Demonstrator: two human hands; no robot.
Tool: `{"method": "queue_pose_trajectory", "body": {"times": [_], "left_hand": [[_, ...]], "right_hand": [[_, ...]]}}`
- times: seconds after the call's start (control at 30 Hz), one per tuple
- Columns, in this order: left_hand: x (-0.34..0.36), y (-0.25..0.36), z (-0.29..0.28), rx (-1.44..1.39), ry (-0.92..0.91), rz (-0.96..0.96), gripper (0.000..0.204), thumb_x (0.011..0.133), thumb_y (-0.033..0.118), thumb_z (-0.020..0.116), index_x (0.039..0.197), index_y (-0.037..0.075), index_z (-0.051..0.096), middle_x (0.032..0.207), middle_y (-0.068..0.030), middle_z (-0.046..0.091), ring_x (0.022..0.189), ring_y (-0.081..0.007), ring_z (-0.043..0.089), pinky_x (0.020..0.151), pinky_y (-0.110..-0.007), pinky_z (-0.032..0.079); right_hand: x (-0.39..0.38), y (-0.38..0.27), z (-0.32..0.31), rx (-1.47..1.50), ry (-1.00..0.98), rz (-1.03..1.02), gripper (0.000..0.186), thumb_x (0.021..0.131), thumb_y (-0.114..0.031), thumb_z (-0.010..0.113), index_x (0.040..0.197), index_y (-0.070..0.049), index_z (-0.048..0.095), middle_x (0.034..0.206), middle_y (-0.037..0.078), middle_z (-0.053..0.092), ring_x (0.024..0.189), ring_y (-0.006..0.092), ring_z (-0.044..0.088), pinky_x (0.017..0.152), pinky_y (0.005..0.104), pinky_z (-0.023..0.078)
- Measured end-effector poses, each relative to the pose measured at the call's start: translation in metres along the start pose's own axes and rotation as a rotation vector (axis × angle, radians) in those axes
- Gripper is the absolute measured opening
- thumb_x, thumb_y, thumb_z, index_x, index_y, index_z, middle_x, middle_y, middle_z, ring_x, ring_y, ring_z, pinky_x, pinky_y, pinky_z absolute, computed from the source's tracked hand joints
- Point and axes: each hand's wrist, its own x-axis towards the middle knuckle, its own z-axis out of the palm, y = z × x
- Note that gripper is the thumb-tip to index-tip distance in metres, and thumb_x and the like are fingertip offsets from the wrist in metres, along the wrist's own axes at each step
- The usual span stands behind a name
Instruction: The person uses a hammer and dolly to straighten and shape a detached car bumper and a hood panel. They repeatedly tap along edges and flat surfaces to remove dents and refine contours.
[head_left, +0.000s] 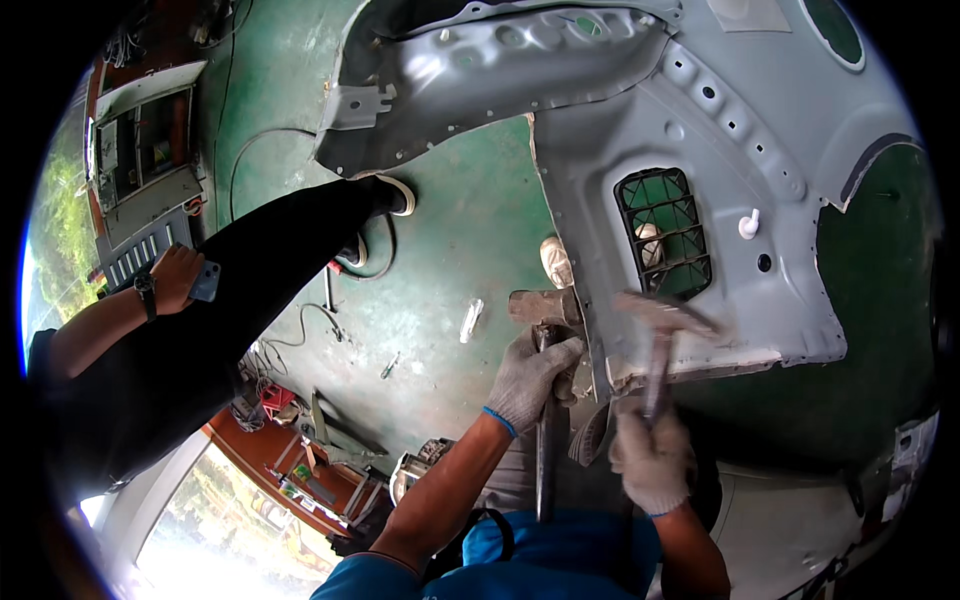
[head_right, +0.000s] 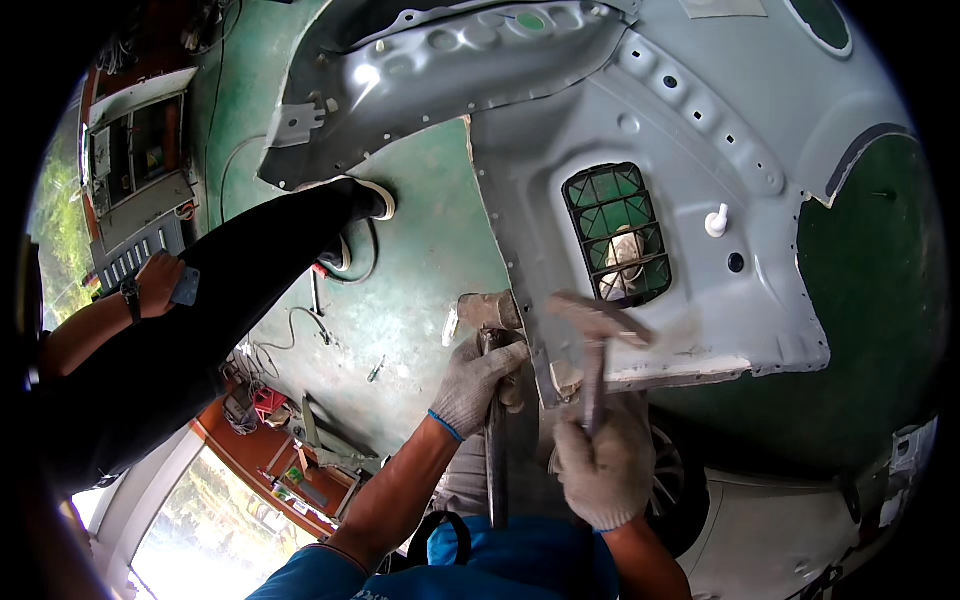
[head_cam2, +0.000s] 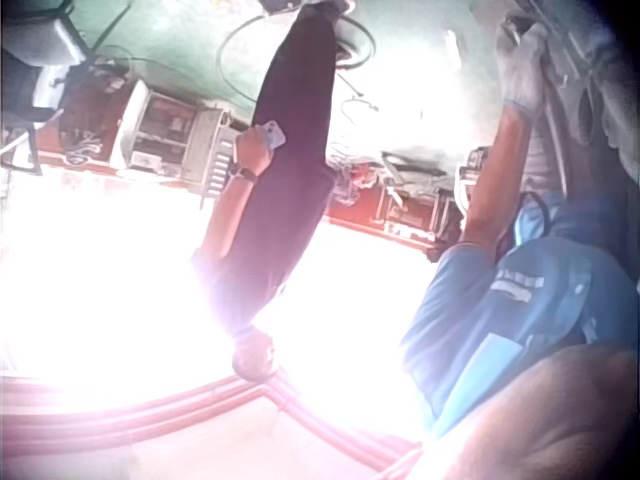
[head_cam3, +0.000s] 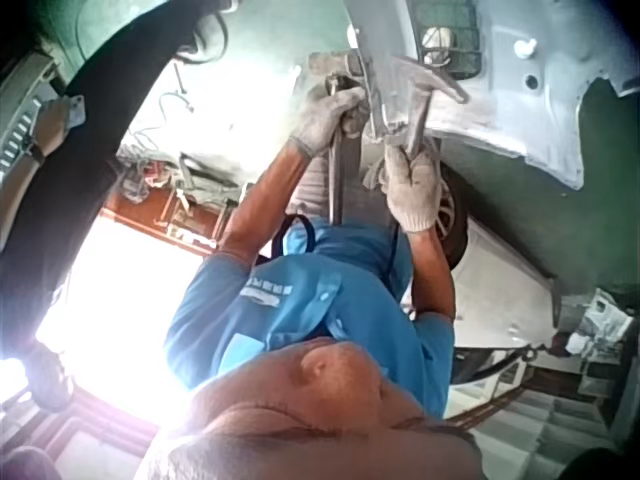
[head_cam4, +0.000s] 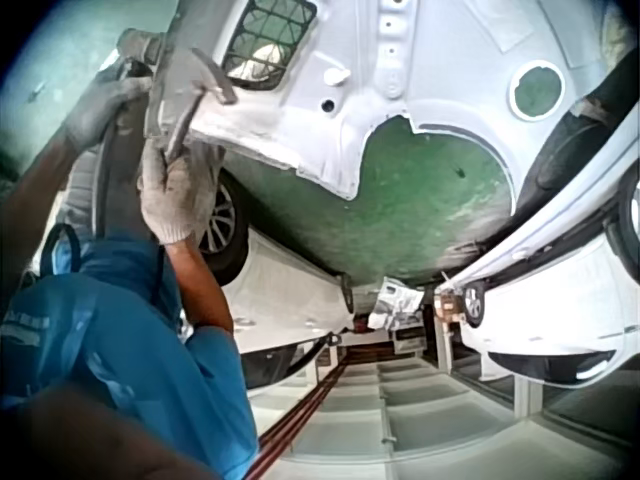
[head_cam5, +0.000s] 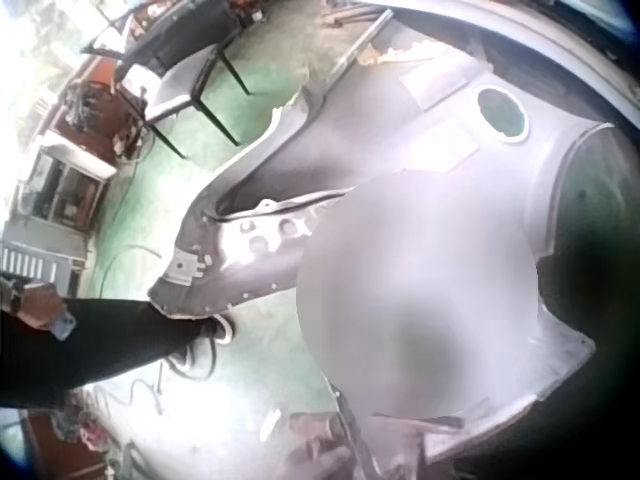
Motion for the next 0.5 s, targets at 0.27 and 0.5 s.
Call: {"method": "queue_pose_trajectory", "body": {"times": [0.27,0.5], "left_hand": [[0.009,0.011,0.000,-0.063,-0.049,0.030,0.020,0.099,0.019,0.066,0.088,0.005,0.058,0.065,-0.0016,0.052,0.051,-0.0113,0.052,0.046,-0.029,0.045],[0.010,0.008,0.000,-0.034,-0.010,0.028,0.021,0.100,0.019,0.066,0.087,0.005,0.057,0.065,-0.0022,0.053,0.050,-0.0111,0.050,0.046,-0.029,0.045]], "right_hand": [[0.011,-0.024,-0.003,0.139,0.077,0.151,0.022,0.101,-0.023,0.068,0.094,-0.003,0.064,0.070,0.006,0.060,0.053,0.0163,0.059,0.051,0.0324,0.049],[0.019,-0.050,-0.019,0.205,-0.036,0.112,0.033,0.109,-0.033,0.056,0.096,-0.004,0.062,0.064,-0.001,0.058,0.055,0.0082,0.058,0.049,0.0278,0.048]]}}
